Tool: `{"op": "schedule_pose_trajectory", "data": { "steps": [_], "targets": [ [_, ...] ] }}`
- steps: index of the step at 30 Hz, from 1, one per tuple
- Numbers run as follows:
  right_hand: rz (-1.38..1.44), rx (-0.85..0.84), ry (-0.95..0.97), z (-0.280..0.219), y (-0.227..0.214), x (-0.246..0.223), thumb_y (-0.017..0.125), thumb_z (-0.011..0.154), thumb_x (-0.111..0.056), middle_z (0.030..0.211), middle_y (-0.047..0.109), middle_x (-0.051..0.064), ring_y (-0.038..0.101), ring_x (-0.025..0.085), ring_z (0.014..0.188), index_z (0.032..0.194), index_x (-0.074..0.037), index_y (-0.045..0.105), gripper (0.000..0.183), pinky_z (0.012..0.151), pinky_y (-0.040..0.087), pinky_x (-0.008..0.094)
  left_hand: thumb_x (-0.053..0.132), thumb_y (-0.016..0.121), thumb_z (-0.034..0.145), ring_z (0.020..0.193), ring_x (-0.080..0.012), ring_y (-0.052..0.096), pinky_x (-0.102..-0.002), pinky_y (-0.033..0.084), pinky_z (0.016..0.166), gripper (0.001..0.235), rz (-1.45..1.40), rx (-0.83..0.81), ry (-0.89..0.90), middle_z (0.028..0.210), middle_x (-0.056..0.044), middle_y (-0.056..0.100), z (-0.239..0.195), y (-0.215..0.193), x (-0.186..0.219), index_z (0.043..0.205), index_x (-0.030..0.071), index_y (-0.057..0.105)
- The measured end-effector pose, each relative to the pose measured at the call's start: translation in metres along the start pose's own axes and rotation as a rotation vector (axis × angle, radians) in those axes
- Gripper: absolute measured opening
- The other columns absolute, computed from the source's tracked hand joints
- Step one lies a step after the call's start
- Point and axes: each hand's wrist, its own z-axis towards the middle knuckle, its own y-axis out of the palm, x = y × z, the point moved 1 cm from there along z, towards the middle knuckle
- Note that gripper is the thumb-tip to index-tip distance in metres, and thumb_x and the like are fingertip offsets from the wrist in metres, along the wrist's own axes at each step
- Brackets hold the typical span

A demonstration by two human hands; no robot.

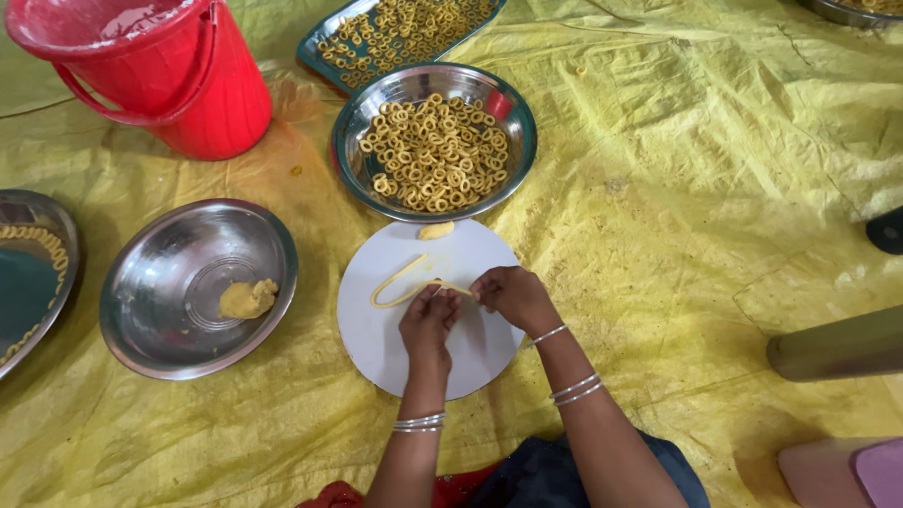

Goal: The person rolls small pieces of yellow dough into thin ropes on a white circular board and then joins the ends to form rings. The finished rings are placed into a nearby metal bowl.

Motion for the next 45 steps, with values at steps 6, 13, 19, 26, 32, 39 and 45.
{"op": "schedule_pose_trajectory", "data": {
  "steps": [6,13,19,26,32,39,45],
  "targets": [
    [0.254,0.011,0.09,0.005,0.011,0.003,0.079,0.083,-0.012,0.077,0.077,0.001,0.071,0.006,0.066,0.091,-0.006,0.08,0.01,0.059,0.053,0.024,0.025,0.078,0.089,0.079,-0.0218,0.074,-0.034,0.061,0.074,0.031,0.192,0.016,-0.037,0.093,-0.01,0.074,-0.004,0.012,0.038,0.106,0.0,0.072],
    [0.255,0.117,-0.054,0.007,0.019,0.004,0.088,0.076,-0.012,0.077,0.077,0.002,0.07,0.008,0.067,0.088,-0.004,0.075,0.019,0.059,0.055,0.021,0.023,0.08,0.087,0.079,-0.0204,0.075,-0.034,0.061,0.075,0.026,0.161,0.052,-0.111,0.091,-0.011,0.077,-0.009,0.014,0.039,0.097,0.001,0.071],
    [0.384,-0.042,0.128,0.011,0.016,0.012,0.075,0.084,-0.016,0.083,0.078,-0.002,0.074,0.008,0.07,0.097,-0.007,0.079,0.016,0.059,0.054,0.022,0.015,0.071,0.09,0.075,-0.0209,0.073,-0.034,0.061,0.07,0.019,0.162,0.004,-0.07,0.088,-0.013,0.077,-0.01,-0.008,0.026,0.097,-0.002,0.072],
    [0.45,-0.057,0.101,0.011,0.032,0.016,0.086,0.079,-0.013,0.084,0.077,0.007,0.069,0.012,0.067,0.104,-0.004,0.077,0.028,0.059,0.054,0.025,0.013,0.063,0.093,0.075,-0.0243,0.076,-0.035,0.063,0.069,0.024,0.314,-0.071,-0.054,0.088,-0.018,0.077,-0.016,-0.026,0.02,0.098,-0.009,0.071],
    [0.375,-0.13,0.007,0.009,0.033,0.011,0.08,0.078,-0.003,0.089,0.079,0.007,0.073,0.011,0.076,0.109,-0.002,0.079,0.031,0.068,0.06,0.028,0.011,0.068,0.09,0.083,-0.0237,0.078,-0.034,0.064,0.076,0.028,0.281,-0.038,0.017,0.096,-0.016,0.078,-0.019,-0.023,0.019,0.11,-0.007,0.072],
    [0.128,-0.049,-0.181,0.005,0.036,0.002,0.074,0.082,-0.002,0.091,0.081,0.002,0.076,0.007,0.082,0.107,-0.004,0.08,0.026,0.078,0.061,0.023,0.014,0.076,0.09,0.084,-0.0234,0.076,-0.035,0.064,0.076,0.033,0.102,0.057,0.006,0.098,-0.016,0.077,-0.02,-0.008,0.029,0.113,-0.008,0.072],
    [0.505,0.037,-0.201,0.014,0.033,0.011,0.074,0.089,-0.001,0.087,0.077,0.006,0.066,0.01,0.075,0.107,0.002,0.08,0.019,0.069,0.055,0.026,0.012,0.076,0.089,0.076,-0.0186,0.074,-0.031,0.063,0.069,0.029,0.345,-0.148,0.127,0.091,-0.015,0.078,-0.008,0.017,0.064,0.11,-0.008,0.075]
  ]
}}
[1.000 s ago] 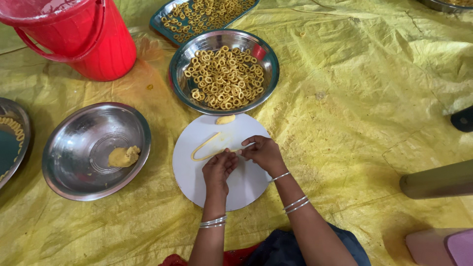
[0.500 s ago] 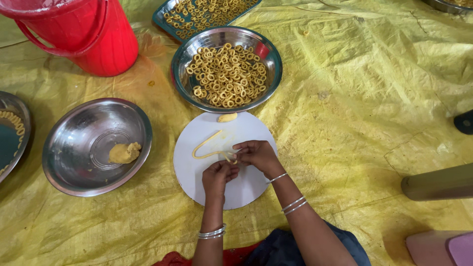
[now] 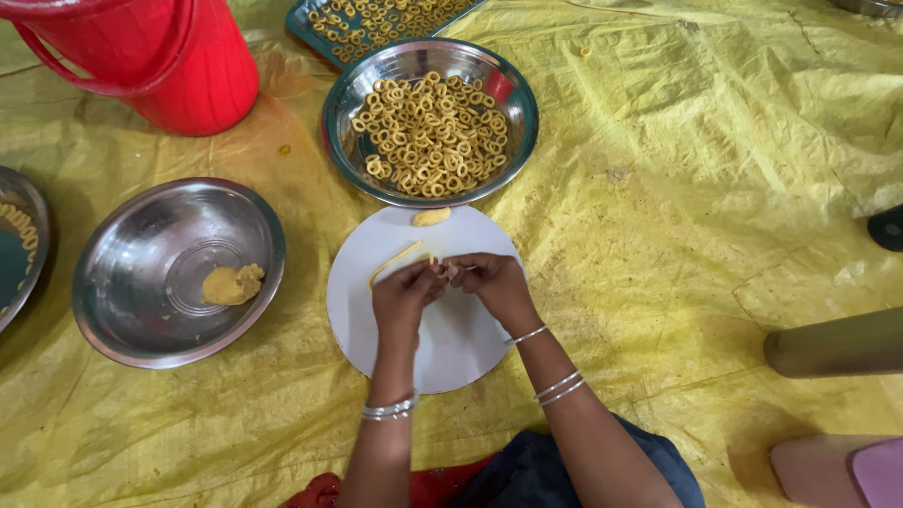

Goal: The person rolls small pieces of yellow dough into thin ropes on a white circular board and then joins the ends to form rings. The finished rings are placed into a nearby metal bowl.

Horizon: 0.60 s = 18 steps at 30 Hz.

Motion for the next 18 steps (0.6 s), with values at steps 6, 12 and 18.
{"op": "schedule_pose_trajectory", "data": {
  "steps": [6,12,18],
  "targets": [
    [-0.071,-0.027,0.036,0.001,-0.004,-0.011,0.071,0.084,0.001,0.087,0.079,0.005,0.072,0.011,0.075,0.106,-0.002,0.076,0.022,0.072,0.06,0.026,0.015,0.074,0.091,0.074,-0.0172,0.076,-0.029,0.064,0.069,0.029,0.163,-0.098,-0.107,0.088,-0.015,0.078,0.001,-0.007,0.018,0.104,-0.01,0.076],
    [-0.521,-0.005,0.013,-0.011,0.004,-0.025,0.08,0.086,-0.012,0.089,0.082,0.006,0.076,0.01,0.077,0.098,-0.005,0.08,0.014,0.073,0.06,0.026,0.018,0.07,0.093,0.074,-0.0193,0.076,-0.031,0.065,0.068,0.026,0.119,-0.061,-0.28,0.088,-0.013,0.078,-0.007,-0.013,-0.006,0.099,-0.007,0.075],
    [-0.51,-0.08,-0.006,-0.016,0.008,-0.037,0.081,0.081,-0.006,0.083,0.079,0.004,0.075,0.01,0.076,0.099,-0.003,0.076,0.018,0.071,0.06,0.026,0.023,0.072,0.094,0.075,-0.0214,0.076,-0.034,0.065,0.069,0.031,0.138,-0.088,-0.338,0.087,-0.015,0.077,-0.003,-0.02,-0.015,0.097,-0.007,0.075]
  ]
}}
